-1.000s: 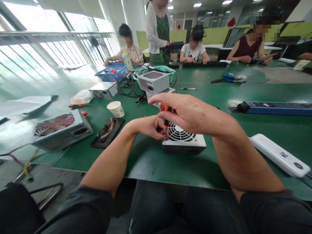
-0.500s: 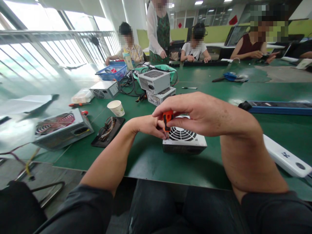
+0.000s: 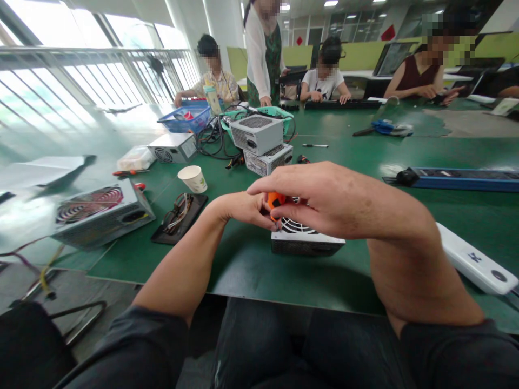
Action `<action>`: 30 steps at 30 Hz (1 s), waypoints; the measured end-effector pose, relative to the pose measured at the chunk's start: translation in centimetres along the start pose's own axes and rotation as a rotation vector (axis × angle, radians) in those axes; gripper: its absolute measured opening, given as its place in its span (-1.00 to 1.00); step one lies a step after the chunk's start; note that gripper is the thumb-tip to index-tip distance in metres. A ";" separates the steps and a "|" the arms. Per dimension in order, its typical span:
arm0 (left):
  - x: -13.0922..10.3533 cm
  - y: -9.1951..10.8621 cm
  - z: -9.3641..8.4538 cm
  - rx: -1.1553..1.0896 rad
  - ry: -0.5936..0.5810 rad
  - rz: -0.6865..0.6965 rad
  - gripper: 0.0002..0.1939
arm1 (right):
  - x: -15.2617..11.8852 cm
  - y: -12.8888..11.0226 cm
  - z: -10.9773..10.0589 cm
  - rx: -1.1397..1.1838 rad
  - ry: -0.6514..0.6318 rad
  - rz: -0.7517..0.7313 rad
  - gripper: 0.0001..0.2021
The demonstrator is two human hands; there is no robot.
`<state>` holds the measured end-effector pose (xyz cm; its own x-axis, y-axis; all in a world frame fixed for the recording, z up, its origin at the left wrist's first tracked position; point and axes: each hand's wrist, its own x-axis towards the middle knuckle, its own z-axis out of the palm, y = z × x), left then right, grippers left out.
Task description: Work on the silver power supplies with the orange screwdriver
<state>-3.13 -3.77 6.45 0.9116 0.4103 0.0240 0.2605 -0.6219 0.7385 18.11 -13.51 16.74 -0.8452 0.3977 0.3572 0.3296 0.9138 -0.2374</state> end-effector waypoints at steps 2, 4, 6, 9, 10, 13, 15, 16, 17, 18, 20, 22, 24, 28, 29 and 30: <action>0.1 -0.3 -0.2 -0.022 -0.081 0.032 -0.79 | 0.2 0.1 0.3 -0.103 0.050 0.065 -0.81; 0.2 -0.8 -0.3 -0.033 -0.111 0.054 -0.79 | 0.3 0.3 0.6 -0.175 0.085 0.133 -0.82; 0.2 -1.2 -0.3 -0.035 -0.107 0.071 -0.80 | 0.2 0.4 0.6 -0.183 0.088 0.160 -0.81; 0.2 -1.7 -0.2 -0.040 -0.095 0.073 -0.79 | -0.2 0.4 0.1 -0.094 0.047 0.105 -0.72; 0.2 -1.8 -0.1 -0.040 -0.090 0.070 -0.79 | -0.4 0.4 0.0 -0.061 0.016 0.079 -0.71; 0.3 -1.8 -0.1 -0.044 -0.081 0.079 -0.81 | -0.2 0.1 -0.2 -0.080 -0.019 0.079 -0.80; 0.3 -1.7 -0.1 -0.048 -0.078 0.081 -0.82 | 0.0 -0.1 0.1 -0.182 0.036 0.150 -0.86; 0.3 -1.6 -0.1 -0.046 -0.077 0.073 -0.82 | 0.1 -0.1 0.3 -0.228 0.061 0.188 -0.87; 0.3 -1.6 -0.1 -0.042 -0.078 0.065 -0.83 | 0.2 -0.1 0.4 -0.256 0.072 0.218 -0.86; 0.3 -1.6 -0.1 -0.037 -0.081 0.059 -0.83 | 0.1 -0.1 0.4 -0.263 0.073 0.230 -0.85; 0.2 -1.7 -0.1 -0.026 -0.089 0.066 -0.81 | -0.2 -0.2 0.3 -0.220 0.056 0.193 -0.82; 0.2 -1.8 -0.1 -0.013 -0.080 0.077 -0.80 | -0.5 -0.4 0.0 -0.134 0.012 0.128 -0.79; 0.2 -1.7 -0.2 -0.008 -0.067 0.085 -0.81 | -0.5 -0.7 -0.2 -0.066 -0.038 0.084 -0.79; 0.2 -0.7 -0.4 0.026 -0.021 0.080 -0.84 | 0.5 -1.0 0.7 -0.175 0.024 0.165 -0.82; 0.2 -0.4 -0.5 0.039 -0.007 0.069 -0.84 | 0.7 -1.0 0.9 -0.227 0.051 0.211 -0.81; 0.2 -0.2 -0.6 0.043 -0.001 0.057 -0.84 | 0.9 -1.0 1.1 -0.266 0.064 0.250 -0.80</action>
<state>-3.18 -3.15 6.66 0.9255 0.3732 0.0646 0.2219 -0.6725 0.7061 16.58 -14.17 16.28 -0.6992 0.6082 0.3757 0.6276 0.7739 -0.0848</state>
